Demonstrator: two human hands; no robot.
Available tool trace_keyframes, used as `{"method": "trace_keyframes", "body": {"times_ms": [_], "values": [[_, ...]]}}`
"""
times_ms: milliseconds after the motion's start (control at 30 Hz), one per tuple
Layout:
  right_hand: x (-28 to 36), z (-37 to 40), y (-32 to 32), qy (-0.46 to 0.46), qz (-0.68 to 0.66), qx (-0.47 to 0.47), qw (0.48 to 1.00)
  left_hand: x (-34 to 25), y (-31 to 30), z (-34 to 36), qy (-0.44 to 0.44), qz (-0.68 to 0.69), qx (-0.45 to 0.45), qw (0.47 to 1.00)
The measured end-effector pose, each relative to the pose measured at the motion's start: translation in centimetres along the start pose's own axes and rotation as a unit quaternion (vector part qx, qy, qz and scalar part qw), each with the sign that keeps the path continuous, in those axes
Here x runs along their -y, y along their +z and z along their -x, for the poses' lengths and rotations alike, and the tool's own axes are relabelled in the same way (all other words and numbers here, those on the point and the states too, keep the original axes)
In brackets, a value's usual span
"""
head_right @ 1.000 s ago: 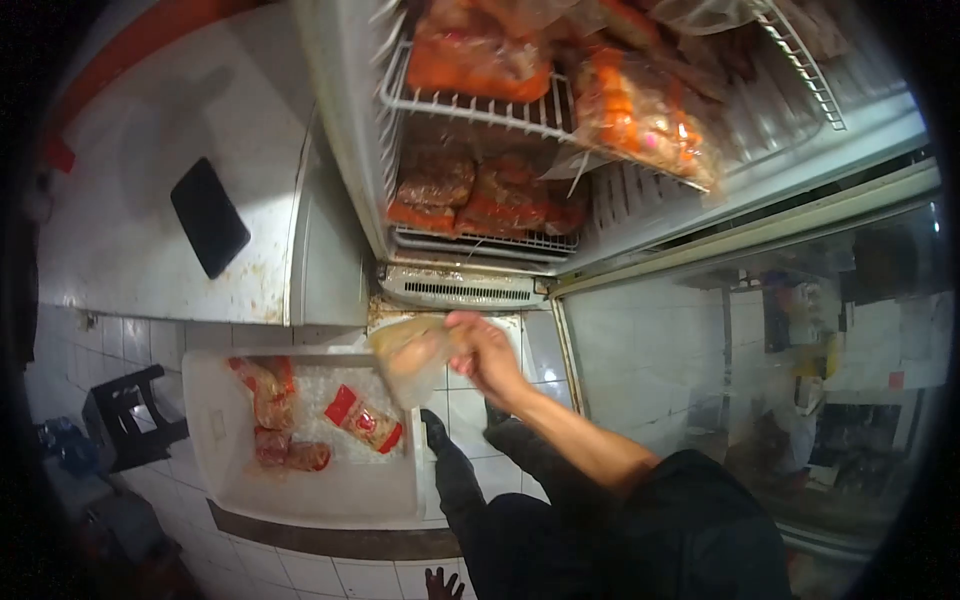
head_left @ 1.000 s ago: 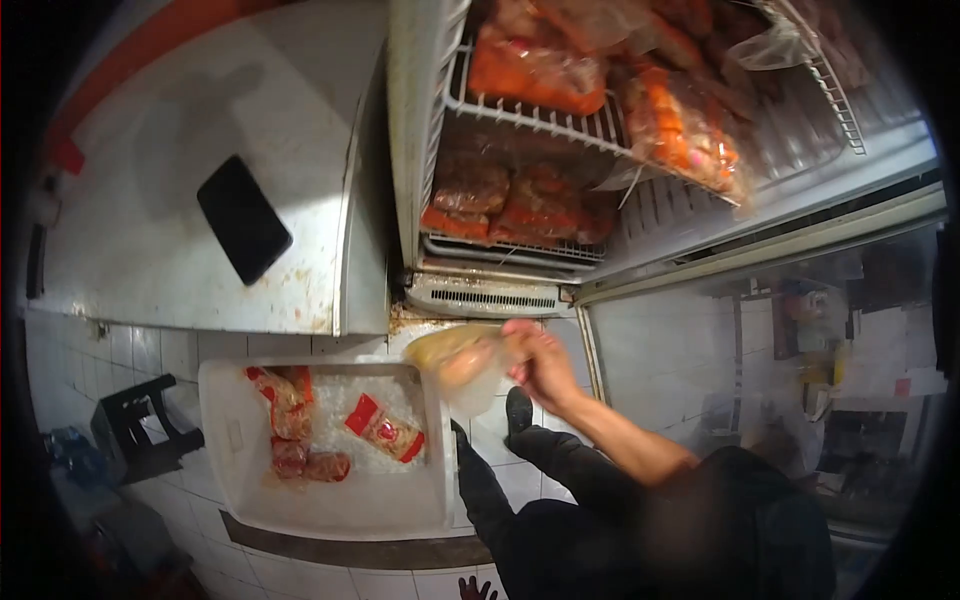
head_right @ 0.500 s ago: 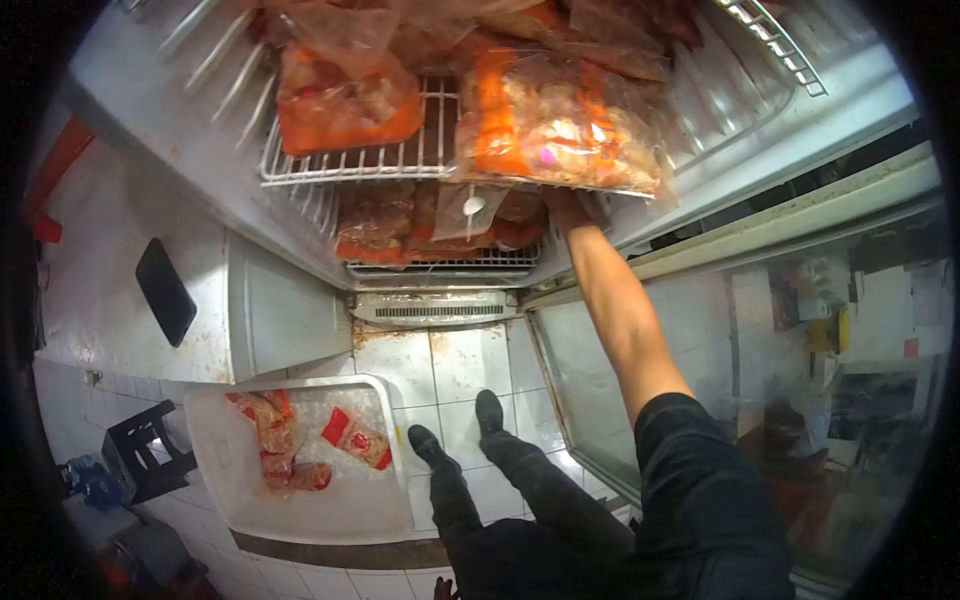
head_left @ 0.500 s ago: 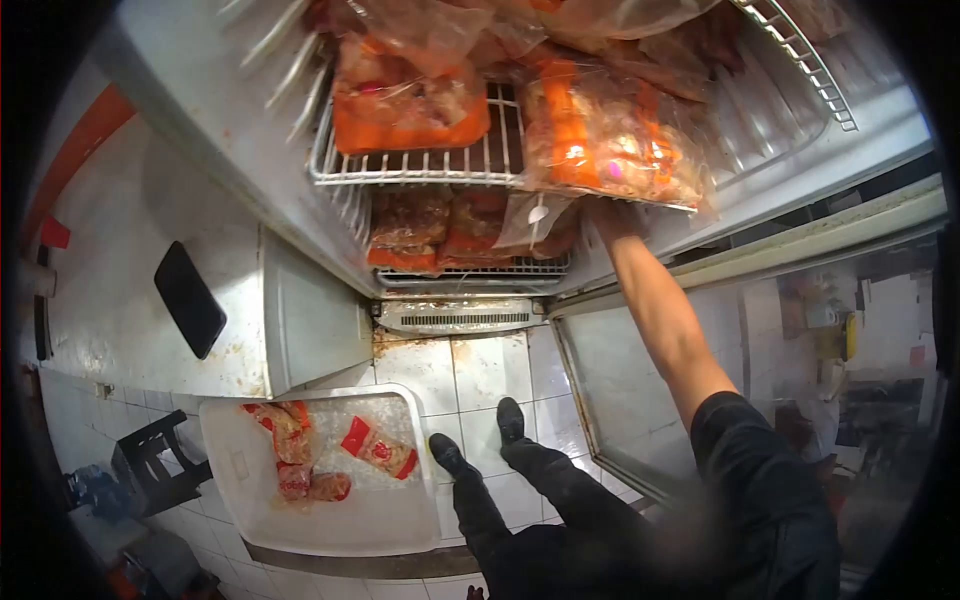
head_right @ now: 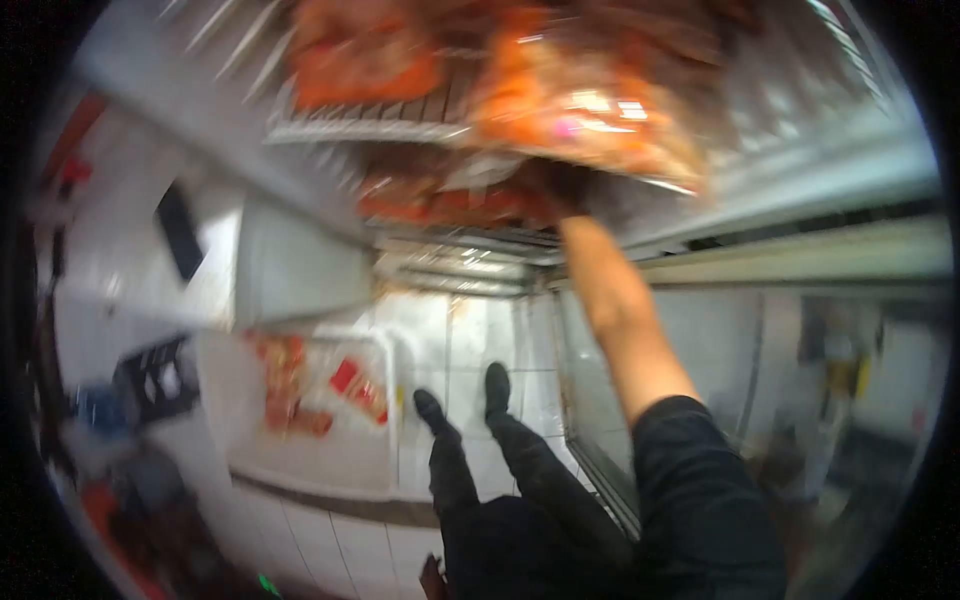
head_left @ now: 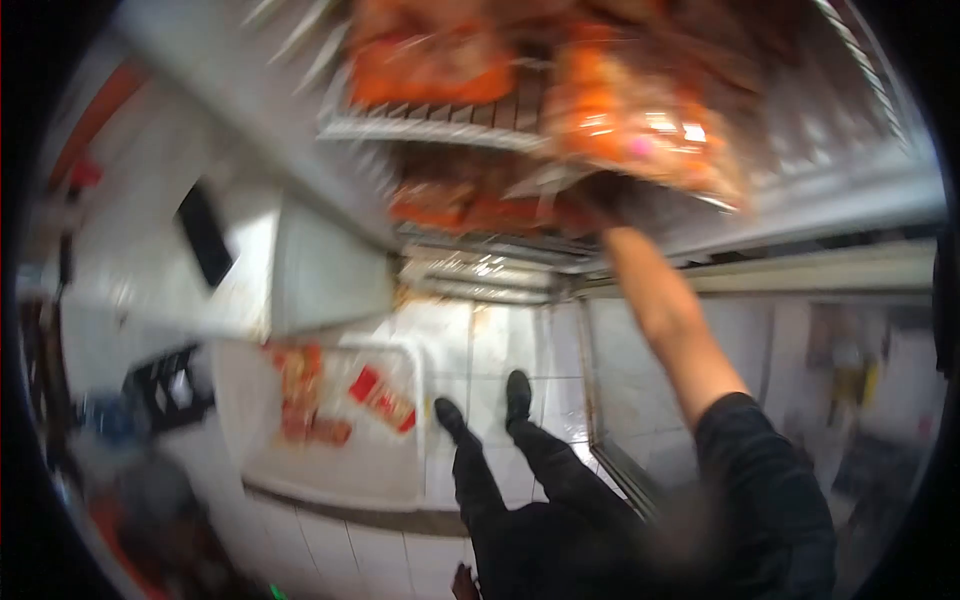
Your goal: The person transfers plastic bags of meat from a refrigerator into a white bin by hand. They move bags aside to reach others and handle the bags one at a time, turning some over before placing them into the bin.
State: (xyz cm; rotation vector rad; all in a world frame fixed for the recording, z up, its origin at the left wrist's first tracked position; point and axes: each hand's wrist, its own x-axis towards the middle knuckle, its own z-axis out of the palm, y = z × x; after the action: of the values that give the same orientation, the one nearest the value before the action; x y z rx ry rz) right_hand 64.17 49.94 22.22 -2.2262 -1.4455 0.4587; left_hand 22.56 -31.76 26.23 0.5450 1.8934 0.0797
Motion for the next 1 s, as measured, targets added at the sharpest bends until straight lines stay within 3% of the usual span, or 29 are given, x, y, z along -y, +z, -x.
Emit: {"method": "trace_keyframes", "body": {"times_ms": [33,67,100,133,167,200,300,400,467,500,533,600,633,667,700,733,800,867,900,933,1000], "values": [[0.0,0.0,0.1,-0.018,0.011,0.014,1.000,2.6,0.7,0.2,0.094,-0.144,-0.013,0.985],[0.0,0.2,-0.1,-0.029,0.014,0.025,0.999,2.8,1.4,0.4,0.122,-0.200,-0.016,0.972],[0.1,0.3,-0.8,-0.035,0.011,0.028,0.999,-3.7,1.1,1.1,-0.051,0.102,-0.056,0.992],[0.4,0.9,-1.6,-0.040,0.008,0.028,0.999,-0.4,1.9,0.5,0.062,-0.003,-0.051,0.997],[0.9,1.7,-2.1,-0.046,0.003,0.025,0.999,-3.6,1.9,1.4,-0.048,0.154,-0.065,0.985],[1.4,2.9,-2.7,-0.055,-0.006,0.021,0.998,-8.5,0.4,1.6,-0.147,0.305,-0.071,0.938],[1.6,9.5,-3.8,-0.088,-0.035,0.022,0.995,-10.8,-1.0,3.6,-0.120,0.332,-0.050,0.934],[-2.0,19.3,-1.2,-0.193,-0.023,0.048,0.980,2.1,4.6,3.1,-0.142,0.521,0.141,0.830],[-3.2,26.7,-1.2,-0.175,-0.069,0.099,0.977,1.8,3.2,7.3,-0.179,0.464,0.227,0.837],[-5.2,29.6,-0.9,-0.171,-0.051,0.145,0.973,6.4,5.1,8.5,-0.274,0.130,0.234,0.924],[-9.6,32.3,0.6,-0.150,-0.032,0.191,0.970,10.4,6.9,9.5,-0.335,-0.221,0.211,0.891],[-13.1,38.1,-0.4,-0.027,0.000,0.295,0.955,8.4,4.8,13.2,-0.373,-0.198,0.187,0.887],[-15.4,40.6,-1.2,0.019,-0.006,0.339,0.940,10.2,4.8,13.8,-0.337,-0.022,0.236,0.911],[-21.0,43.0,-0.5,0.133,-0.074,0.388,0.909,13.1,4.8,14.2,-0.277,0.145,0.268,0.911],[-19.4,45.0,-3.5,0.234,-0.113,0.397,0.880,15.8,4.9,14.7,-0.232,0.322,0.310,0.864],[-17.9,47.0,-6.2,0.331,-0.151,0.401,0.841,13.2,3.3,14.2,-0.228,0.389,0.297,0.841],[-21.2,51.5,-9.0,0.322,-0.136,0.416,0.840,5.0,-1.1,13.3,-0.220,0.522,0.276,0.777],[-22.5,55.9,-13.6,0.421,-0.127,0.418,0.795,-4.4,-7.7,12.2,-0.193,0.509,0.215,0.810],[-23.7,58.9,-16.1,0.458,-0.129,0.416,0.775,-4.5,-8.5,10.7,-0.164,0.429,0.202,0.865],[-25.1,61.3,-17.1,0.492,-0.133,0.412,0.755,-1.0,-7.5,6.6,-0.171,0.381,0.150,0.896],[-21.0,64.9,-22.1,0.501,-0.100,0.465,0.723,7.5,-5.4,-1.3,-0.233,0.309,0.009,0.922]]}}
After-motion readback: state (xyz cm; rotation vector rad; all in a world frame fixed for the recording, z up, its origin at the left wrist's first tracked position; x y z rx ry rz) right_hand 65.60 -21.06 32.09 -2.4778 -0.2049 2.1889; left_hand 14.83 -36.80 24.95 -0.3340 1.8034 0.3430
